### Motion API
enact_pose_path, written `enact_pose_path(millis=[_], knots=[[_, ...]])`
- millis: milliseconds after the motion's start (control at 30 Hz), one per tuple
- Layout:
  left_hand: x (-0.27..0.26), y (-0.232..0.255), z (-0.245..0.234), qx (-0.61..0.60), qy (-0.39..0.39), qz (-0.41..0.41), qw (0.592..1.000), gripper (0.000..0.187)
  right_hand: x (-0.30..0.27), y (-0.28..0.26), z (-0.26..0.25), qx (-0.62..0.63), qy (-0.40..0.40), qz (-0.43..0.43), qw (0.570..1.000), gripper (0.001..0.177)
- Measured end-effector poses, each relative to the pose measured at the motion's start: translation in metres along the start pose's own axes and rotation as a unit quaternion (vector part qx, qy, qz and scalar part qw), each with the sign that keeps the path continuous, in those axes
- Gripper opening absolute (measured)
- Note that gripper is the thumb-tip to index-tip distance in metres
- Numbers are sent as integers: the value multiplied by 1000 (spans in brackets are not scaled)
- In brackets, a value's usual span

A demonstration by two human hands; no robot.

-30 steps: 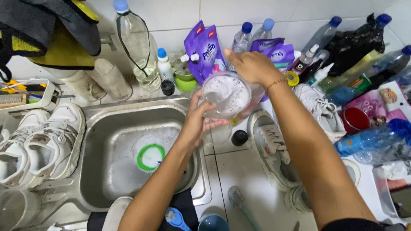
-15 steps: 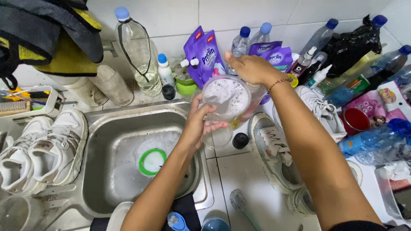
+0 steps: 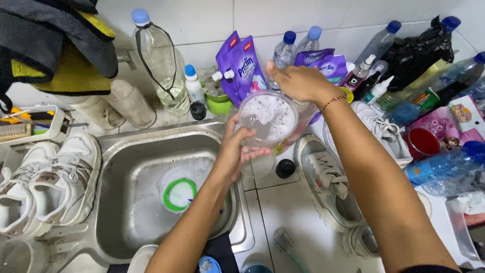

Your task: The person cleans a shoe by mixing cleaning solution in a cup, dipping a brush into the mixture, and scrubbing the surface and sole of the shoe over a sink.

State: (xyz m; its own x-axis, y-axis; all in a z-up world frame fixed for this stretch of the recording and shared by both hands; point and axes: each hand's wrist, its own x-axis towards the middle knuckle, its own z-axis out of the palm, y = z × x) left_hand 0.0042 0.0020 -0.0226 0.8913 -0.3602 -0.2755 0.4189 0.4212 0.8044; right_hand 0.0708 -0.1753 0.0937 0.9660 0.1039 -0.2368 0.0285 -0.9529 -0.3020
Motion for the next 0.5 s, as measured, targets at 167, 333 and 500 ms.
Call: enact_pose_path(millis=[167,333,500], knots=[[-1,2,2,-14,6,0,1000,76,17,15,15,25,29,-11,999,97],[-2,-2,1,-18,14,3,1000,72,14,11,17,-3,20,-2,1000,98],[-6,-1,2,-7,11,11,1000,74,15,10,12,25,6,-12,1000,102]])
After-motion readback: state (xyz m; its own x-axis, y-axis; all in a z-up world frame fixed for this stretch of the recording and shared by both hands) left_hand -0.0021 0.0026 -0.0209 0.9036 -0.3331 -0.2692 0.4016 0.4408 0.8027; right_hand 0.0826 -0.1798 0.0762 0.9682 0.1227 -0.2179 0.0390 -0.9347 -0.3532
